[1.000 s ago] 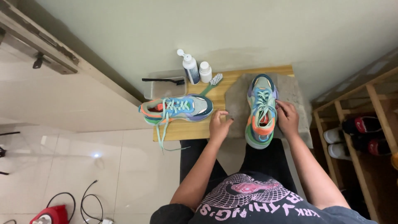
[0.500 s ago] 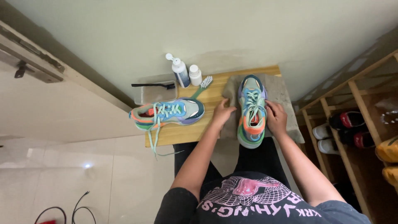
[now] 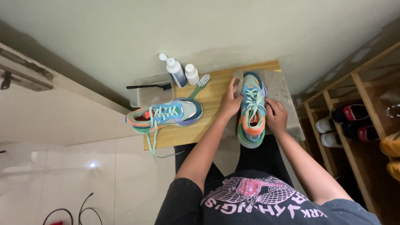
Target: The person wipes the exterior of a pair of colorful sneakers with a cloth. They place a cloth on the table, position one sneaker on it, and wipe the upper and sides before moving the second sneaker next to it.
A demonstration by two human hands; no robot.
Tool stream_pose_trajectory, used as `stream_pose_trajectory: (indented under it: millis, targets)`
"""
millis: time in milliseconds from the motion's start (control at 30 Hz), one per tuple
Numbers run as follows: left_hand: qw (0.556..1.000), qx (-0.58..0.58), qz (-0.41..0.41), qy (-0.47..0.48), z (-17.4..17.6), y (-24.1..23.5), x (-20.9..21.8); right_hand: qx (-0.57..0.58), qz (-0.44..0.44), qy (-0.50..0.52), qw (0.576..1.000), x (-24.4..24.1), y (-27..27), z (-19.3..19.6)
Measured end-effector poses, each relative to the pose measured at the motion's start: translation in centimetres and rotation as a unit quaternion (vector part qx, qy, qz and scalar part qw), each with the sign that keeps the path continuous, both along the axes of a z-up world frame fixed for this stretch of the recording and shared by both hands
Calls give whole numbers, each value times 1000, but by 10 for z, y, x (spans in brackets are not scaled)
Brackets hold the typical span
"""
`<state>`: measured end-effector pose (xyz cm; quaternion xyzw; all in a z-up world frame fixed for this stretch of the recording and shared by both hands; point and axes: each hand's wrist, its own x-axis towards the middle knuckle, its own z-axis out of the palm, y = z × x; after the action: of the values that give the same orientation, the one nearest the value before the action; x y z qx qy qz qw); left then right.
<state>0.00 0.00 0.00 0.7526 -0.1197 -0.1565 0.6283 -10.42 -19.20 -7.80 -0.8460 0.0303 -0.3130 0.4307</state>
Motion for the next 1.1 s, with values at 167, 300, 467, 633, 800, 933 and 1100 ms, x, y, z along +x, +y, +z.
stream_pose_trajectory:
  millis: [167, 300, 467, 633, 800, 933, 1100]
  targets:
    - [951, 189, -106, -220, -78, -10, 40, -18, -7, -6, 1000, 1, 0, 0]
    - [918, 257, -149, -264, -38, -12, 41, -24, -6, -4, 1000, 3, -1, -3]
    - [918, 257, -193, -233, -68, -29, 65, -4, -15, 22, 1000, 2, 2, 3]
    - [893, 328, -193, -240, -75, -37, 72, -24, -6, 22, 999, 1, -2, -4]
    - [922, 299, -123, -213, -21, -23, 32, -9, -7, 32, 999, 1, -1, -1]
    - [937, 281, -61, -200, -44, 3, 26, -1, 2, 50, 999, 1, -2, 1]
    - [969, 227, 71, -67, -92, 35, 52, -9, 0, 35, 999, 3, -5, -8]
